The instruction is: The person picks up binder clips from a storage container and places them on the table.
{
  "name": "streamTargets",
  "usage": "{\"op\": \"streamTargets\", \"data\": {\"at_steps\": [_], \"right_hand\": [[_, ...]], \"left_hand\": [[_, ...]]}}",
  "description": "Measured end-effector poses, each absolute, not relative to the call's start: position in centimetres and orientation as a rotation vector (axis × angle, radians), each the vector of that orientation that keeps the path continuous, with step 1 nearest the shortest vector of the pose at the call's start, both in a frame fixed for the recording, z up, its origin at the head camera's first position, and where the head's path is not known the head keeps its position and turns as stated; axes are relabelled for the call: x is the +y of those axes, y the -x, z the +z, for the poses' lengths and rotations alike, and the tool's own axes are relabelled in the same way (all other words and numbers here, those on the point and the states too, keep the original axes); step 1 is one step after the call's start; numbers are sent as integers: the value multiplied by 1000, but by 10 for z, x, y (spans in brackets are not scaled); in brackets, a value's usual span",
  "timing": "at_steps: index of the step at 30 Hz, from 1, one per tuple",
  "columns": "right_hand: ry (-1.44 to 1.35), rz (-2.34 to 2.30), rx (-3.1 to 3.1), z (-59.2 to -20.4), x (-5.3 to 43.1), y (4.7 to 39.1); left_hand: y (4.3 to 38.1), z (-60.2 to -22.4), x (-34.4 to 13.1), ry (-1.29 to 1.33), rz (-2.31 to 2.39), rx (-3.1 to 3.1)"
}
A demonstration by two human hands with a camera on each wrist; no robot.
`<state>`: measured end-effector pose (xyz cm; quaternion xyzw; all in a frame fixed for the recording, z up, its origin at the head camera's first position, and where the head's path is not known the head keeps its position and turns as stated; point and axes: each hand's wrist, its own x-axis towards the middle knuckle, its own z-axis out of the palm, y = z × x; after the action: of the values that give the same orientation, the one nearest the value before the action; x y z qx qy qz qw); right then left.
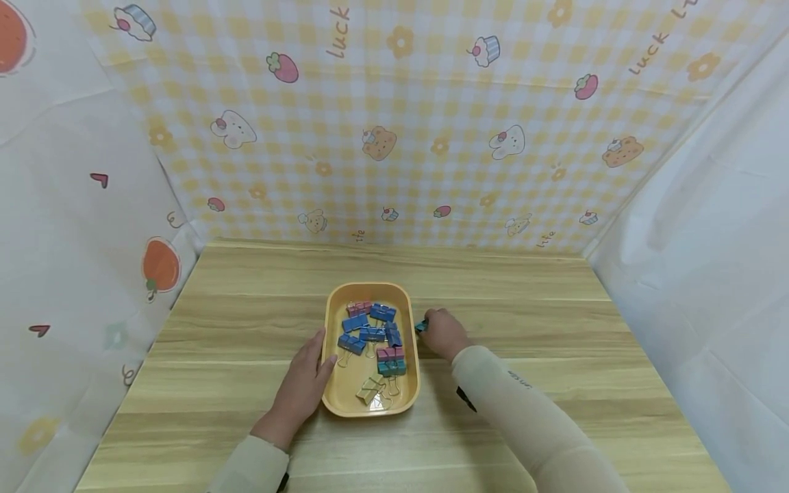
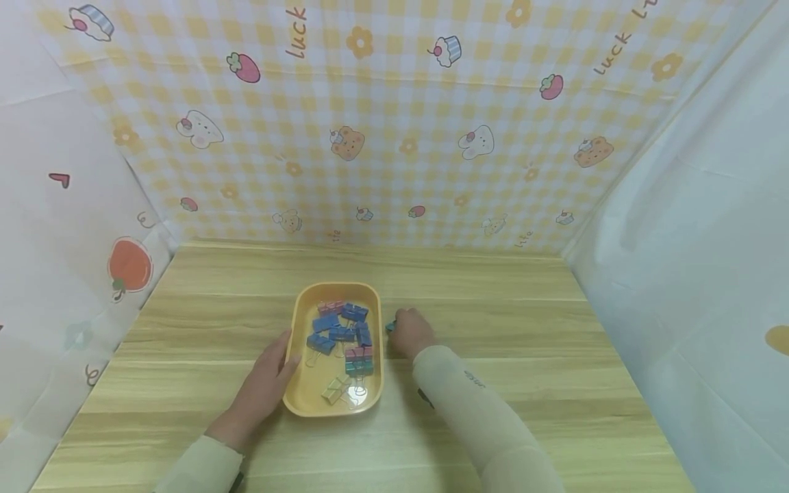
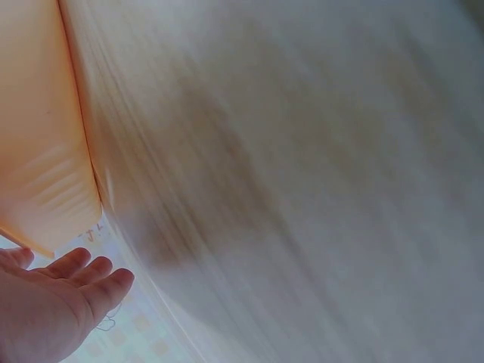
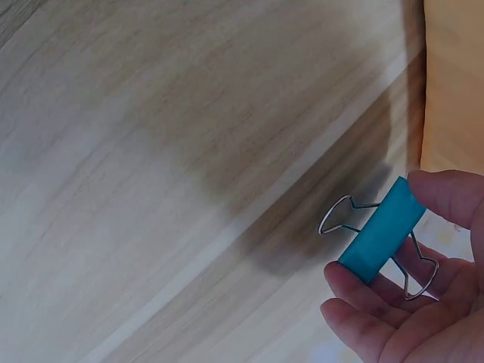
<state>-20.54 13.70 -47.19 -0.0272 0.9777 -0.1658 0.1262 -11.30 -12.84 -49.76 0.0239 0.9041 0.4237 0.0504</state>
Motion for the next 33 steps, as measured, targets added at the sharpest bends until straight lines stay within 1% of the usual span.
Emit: {"op": "streamTargets", "data": {"at_steps": [14,33], "right_hand": [[45,-438,2848,-481,135,205],[39,-390,2869,-481,132,203]], "left_hand": [[113,-500,-129,-64,1294,2753],[113,-499,-129,-60,1286,2751]]}}
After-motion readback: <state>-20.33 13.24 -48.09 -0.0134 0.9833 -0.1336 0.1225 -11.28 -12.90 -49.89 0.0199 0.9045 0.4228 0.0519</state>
